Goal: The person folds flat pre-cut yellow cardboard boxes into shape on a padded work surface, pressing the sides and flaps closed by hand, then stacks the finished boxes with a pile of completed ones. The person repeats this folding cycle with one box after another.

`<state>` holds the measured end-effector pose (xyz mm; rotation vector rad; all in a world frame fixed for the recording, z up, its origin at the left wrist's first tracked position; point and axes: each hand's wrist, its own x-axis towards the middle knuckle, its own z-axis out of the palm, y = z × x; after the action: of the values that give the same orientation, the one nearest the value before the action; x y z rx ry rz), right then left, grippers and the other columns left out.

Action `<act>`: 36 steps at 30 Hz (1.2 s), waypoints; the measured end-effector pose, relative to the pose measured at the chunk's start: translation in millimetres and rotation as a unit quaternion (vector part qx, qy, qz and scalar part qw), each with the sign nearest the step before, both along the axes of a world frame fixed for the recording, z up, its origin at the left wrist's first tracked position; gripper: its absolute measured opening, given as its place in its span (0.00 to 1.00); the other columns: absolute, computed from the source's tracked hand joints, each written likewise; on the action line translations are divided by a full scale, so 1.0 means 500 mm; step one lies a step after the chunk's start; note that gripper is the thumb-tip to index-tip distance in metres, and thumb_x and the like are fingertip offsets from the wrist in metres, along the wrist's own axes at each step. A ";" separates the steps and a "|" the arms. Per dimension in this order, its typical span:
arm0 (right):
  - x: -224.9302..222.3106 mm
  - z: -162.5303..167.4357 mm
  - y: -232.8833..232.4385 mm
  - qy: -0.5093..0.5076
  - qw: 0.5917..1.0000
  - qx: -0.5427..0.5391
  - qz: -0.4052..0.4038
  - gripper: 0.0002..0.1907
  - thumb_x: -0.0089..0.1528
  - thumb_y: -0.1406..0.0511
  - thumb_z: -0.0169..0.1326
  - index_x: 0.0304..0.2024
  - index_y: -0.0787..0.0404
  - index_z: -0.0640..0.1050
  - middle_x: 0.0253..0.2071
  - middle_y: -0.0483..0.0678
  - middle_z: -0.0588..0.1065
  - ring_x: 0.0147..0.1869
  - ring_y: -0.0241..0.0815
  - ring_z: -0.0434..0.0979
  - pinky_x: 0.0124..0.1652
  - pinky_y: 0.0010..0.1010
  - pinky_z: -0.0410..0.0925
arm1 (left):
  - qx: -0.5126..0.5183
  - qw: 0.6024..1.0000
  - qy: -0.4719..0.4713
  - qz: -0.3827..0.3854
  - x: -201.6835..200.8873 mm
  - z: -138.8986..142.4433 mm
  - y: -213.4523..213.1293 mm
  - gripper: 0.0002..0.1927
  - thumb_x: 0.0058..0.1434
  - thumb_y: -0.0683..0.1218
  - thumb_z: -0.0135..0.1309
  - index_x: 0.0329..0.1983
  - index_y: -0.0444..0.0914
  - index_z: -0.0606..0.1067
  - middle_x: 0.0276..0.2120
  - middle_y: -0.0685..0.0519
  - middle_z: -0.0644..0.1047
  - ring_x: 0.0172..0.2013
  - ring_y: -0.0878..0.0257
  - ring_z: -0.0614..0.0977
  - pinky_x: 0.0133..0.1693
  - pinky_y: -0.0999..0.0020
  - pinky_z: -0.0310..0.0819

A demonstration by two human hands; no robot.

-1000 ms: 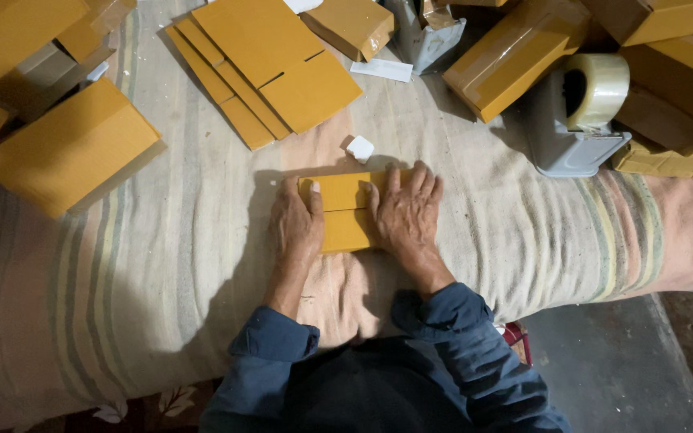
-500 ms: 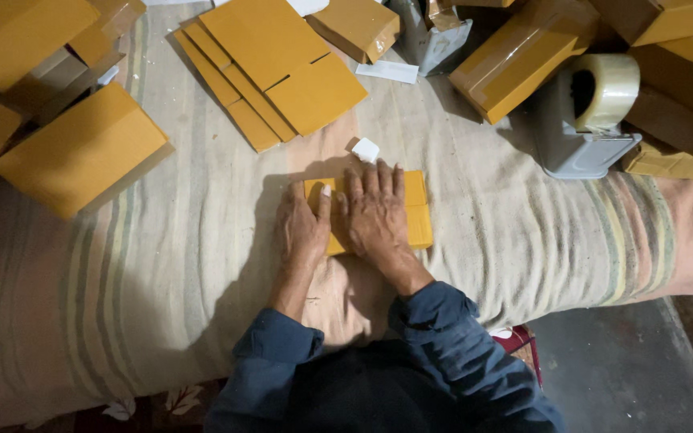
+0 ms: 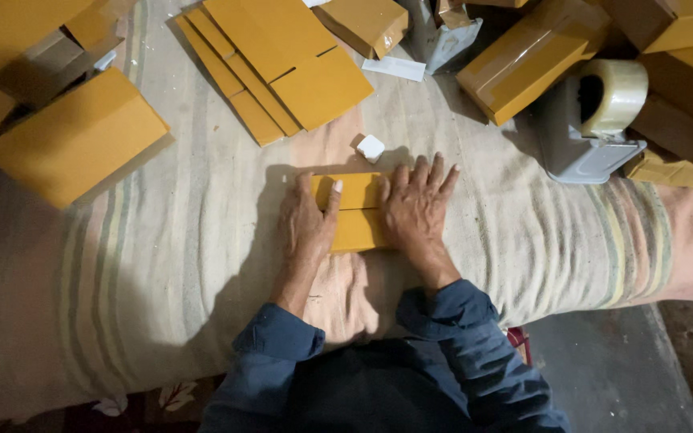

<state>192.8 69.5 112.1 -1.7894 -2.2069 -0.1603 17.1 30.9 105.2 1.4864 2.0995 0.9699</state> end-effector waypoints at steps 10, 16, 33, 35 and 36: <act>-0.145 0.029 0.015 -0.003 0.985 -0.063 0.163 0.23 0.72 0.53 0.39 0.50 0.66 0.76 0.49 0.62 0.76 0.58 0.62 0.72 0.66 0.57 0.56 | 0.033 0.999 -0.022 0.030 -0.007 -0.031 0.010 0.20 0.75 0.55 0.36 0.61 0.40 0.69 0.52 0.37 0.78 0.51 0.38 0.78 0.52 0.44 0.71; -0.126 0.014 0.032 0.027 0.979 0.005 0.200 0.17 0.68 0.56 0.44 0.43 0.62 0.77 0.42 0.57 0.78 0.49 0.57 0.76 0.50 0.47 0.63 | 0.029 0.999 0.018 0.019 -0.010 -0.031 0.012 0.20 0.74 0.55 0.39 0.60 0.38 0.68 0.52 0.36 0.77 0.51 0.37 0.78 0.50 0.45 0.71; -0.057 0.037 0.000 -0.005 0.994 0.041 0.105 0.33 0.69 0.48 0.40 0.60 0.70 0.72 0.58 0.68 0.69 0.67 0.69 0.62 0.66 0.67 0.43 | 0.022 1.000 0.007 -0.002 -0.002 -0.002 0.002 0.21 0.72 0.56 0.41 0.65 0.45 0.67 0.53 0.38 0.77 0.52 0.38 0.78 0.51 0.43 0.71; -0.079 0.035 -0.016 0.015 0.993 0.031 0.115 0.35 0.68 0.47 0.40 0.64 0.69 0.69 0.61 0.67 0.68 0.69 0.69 0.60 0.67 0.67 0.42 | 0.034 0.999 0.009 0.002 -0.002 -0.002 0.002 0.21 0.72 0.56 0.42 0.64 0.44 0.67 0.54 0.37 0.76 0.52 0.38 0.77 0.51 0.43 0.71; -0.088 0.034 -0.022 0.019 0.993 0.019 0.117 0.35 0.68 0.48 0.40 0.65 0.67 0.69 0.62 0.66 0.67 0.71 0.68 0.59 0.68 0.66 0.42 | 0.043 0.999 0.009 0.003 -0.002 -0.002 0.002 0.21 0.72 0.56 0.43 0.64 0.44 0.67 0.54 0.37 0.76 0.53 0.37 0.77 0.51 0.43 0.71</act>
<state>148.6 58.3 128.8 -1.4877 -2.3465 -0.1144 16.0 31.8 104.2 1.5384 2.0997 1.0651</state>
